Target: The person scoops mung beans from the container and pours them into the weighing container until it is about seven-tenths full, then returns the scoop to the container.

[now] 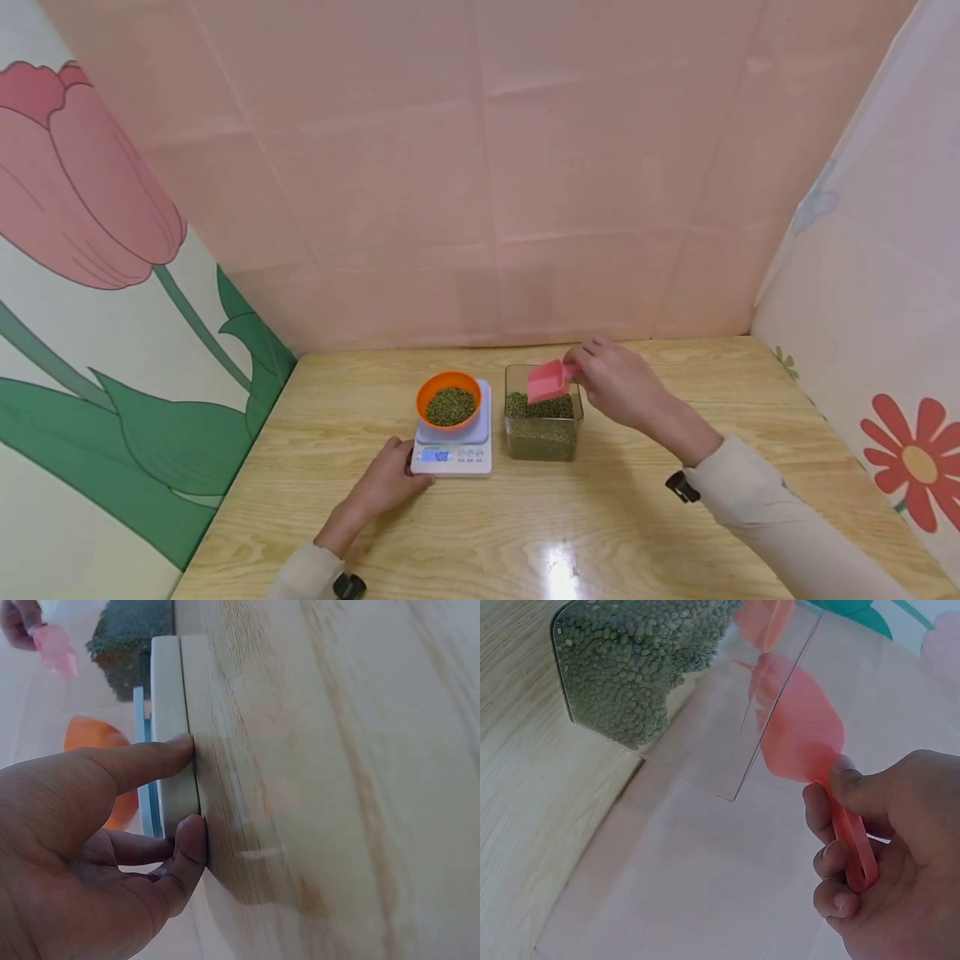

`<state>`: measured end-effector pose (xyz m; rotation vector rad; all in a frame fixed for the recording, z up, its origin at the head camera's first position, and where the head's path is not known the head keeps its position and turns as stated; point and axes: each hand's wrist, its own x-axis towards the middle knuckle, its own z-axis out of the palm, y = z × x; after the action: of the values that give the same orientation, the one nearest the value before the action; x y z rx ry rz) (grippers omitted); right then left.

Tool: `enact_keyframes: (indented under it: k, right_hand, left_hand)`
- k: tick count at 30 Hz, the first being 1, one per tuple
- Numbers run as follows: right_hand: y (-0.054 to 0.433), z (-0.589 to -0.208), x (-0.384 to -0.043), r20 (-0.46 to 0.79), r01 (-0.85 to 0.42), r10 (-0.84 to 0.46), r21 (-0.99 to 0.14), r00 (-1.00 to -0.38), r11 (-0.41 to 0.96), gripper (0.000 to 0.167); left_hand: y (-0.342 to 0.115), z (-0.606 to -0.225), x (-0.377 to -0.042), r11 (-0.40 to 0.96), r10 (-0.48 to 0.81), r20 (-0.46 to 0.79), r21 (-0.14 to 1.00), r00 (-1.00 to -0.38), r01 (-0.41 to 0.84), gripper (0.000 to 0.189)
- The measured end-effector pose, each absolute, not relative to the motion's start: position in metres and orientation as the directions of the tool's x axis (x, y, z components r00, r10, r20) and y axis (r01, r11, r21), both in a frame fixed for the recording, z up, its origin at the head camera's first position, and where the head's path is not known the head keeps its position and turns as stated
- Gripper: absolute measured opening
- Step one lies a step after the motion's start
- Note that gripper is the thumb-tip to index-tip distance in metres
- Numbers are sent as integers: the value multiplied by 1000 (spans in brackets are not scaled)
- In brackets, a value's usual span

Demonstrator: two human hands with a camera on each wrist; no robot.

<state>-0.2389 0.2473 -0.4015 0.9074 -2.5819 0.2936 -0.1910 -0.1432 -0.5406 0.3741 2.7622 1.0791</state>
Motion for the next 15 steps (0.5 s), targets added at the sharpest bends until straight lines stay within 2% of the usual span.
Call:
enact_keyframes:
  k: [10, 15]
  right_hand:
    - [248, -402, -237, 414, -653, -593, -5, -691, 757, 15]
    - [247, -400, -236, 385, -645, -602, 25, -699, 764, 14]
  left_hand:
    - [-143, -542, -192, 715, 272, -63, 682, -960, 157, 51]
    - [-143, -542, -193, 712, 278, -52, 682, -959, 170, 51]
